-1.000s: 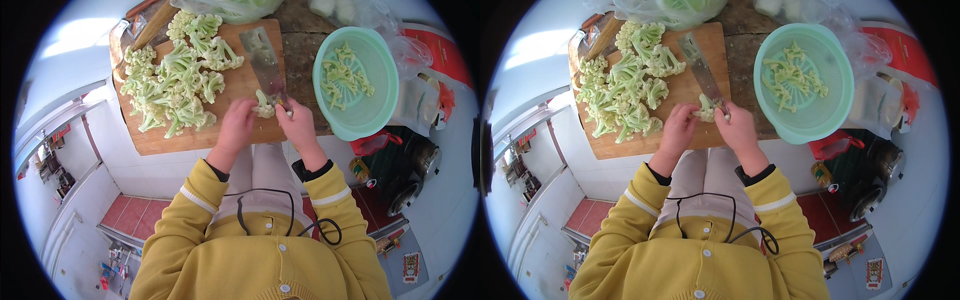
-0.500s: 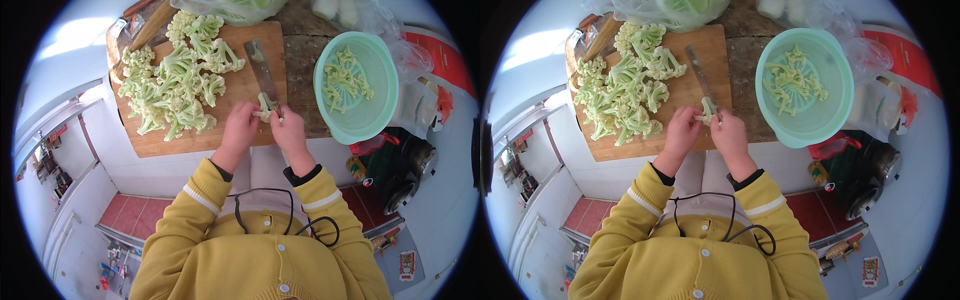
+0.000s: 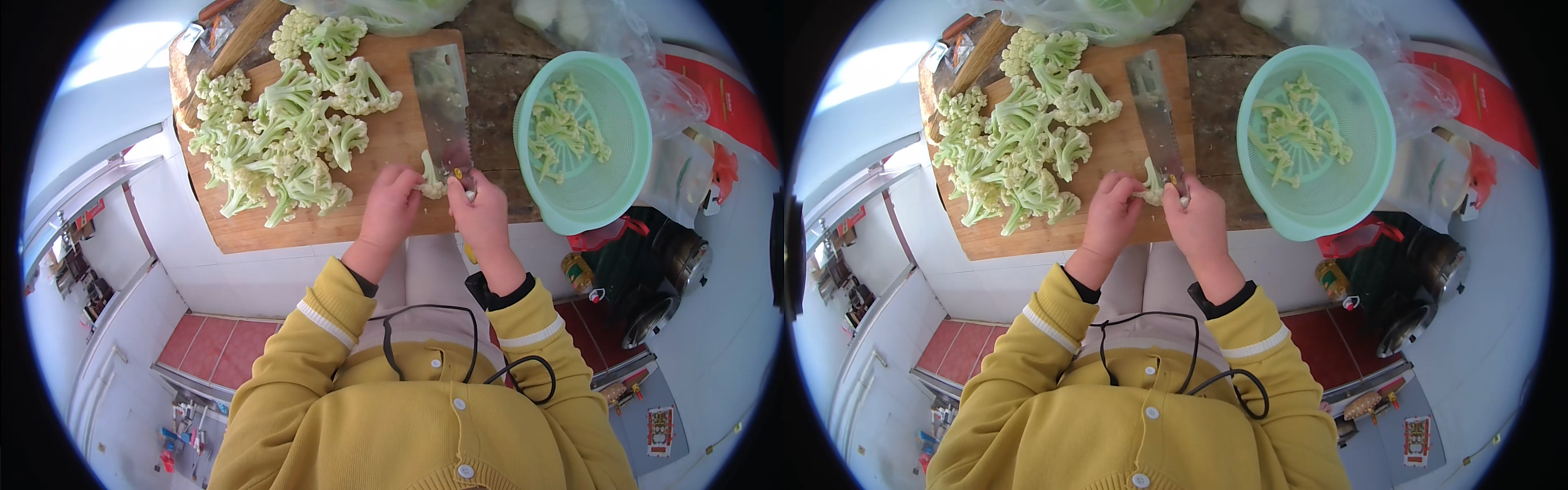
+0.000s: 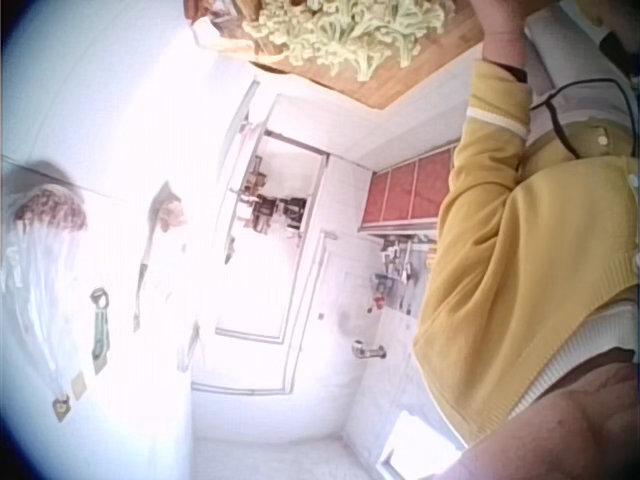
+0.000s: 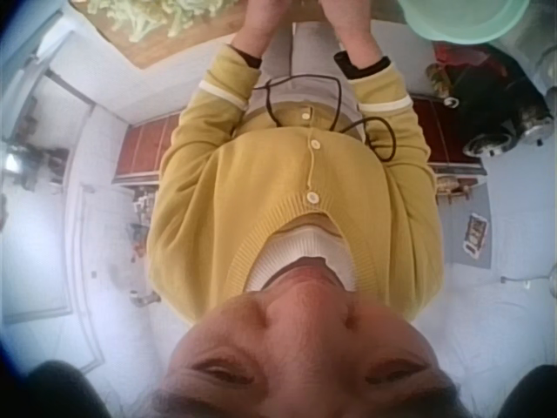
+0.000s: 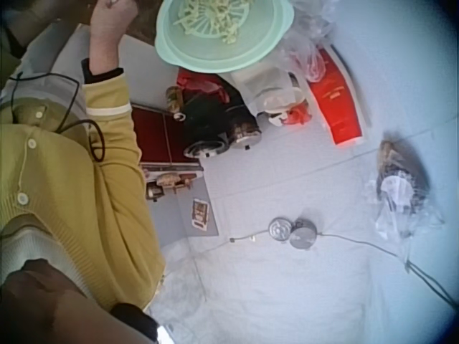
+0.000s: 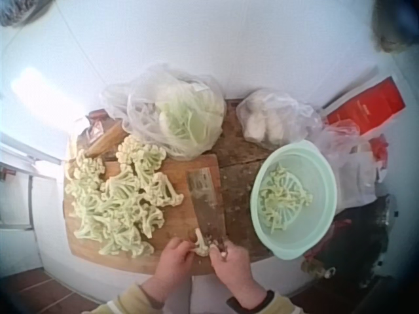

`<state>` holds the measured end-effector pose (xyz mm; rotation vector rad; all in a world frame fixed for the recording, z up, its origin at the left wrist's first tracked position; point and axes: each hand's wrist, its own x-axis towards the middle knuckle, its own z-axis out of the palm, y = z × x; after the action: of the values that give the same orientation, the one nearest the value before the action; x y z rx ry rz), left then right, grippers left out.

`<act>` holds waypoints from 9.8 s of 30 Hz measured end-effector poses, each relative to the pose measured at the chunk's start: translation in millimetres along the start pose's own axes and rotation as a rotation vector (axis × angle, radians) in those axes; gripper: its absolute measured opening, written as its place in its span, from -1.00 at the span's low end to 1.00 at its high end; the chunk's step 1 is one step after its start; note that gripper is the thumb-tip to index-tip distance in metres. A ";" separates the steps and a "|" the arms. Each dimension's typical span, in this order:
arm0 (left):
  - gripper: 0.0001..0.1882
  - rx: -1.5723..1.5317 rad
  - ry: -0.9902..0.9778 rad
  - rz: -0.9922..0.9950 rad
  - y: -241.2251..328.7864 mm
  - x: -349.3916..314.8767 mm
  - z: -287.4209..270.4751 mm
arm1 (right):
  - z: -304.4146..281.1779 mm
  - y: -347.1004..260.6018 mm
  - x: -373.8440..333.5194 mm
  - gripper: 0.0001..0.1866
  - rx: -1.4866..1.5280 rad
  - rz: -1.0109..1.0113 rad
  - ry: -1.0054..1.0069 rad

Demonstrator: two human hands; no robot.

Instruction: The person removes a whole cauliflower from a plastic bag and places it on a wooden cutting board. Using a cleaver, they cut the cauliflower into florets and trim the stems, placing the pieces into a green colander. They then fill a frying pan with water at the sink and return to continue chopping the remaining cauliflower.

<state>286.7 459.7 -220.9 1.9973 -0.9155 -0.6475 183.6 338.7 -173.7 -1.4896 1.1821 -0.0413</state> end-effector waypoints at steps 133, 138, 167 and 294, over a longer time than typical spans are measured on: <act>-0.52 0.314 0.056 -0.088 5.8 -4.6 -22.2 | 11.9 -3.1 4.0 -0.83 0.327 0.149 0.062; -0.48 0.436 -0.017 0.021 19.4 -2.1 -11.5 | -1.7 -13.0 -4.8 -0.77 0.200 0.150 0.044; -0.78 0.193 0.002 0.109 5.1 1.4 9.1 | 19.2 9.3 -0.9 -0.74 -0.061 0.074 0.042; -0.52 0.745 0.089 0.064 54.5 78.9 -33.3 | -121.3 11.1 -68.3 -0.79 0.243 -0.020 0.434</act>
<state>337.9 391.3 -166.0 2.5978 -1.2839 -0.1748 69.3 298.5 -104.2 -1.3104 1.4477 -0.5266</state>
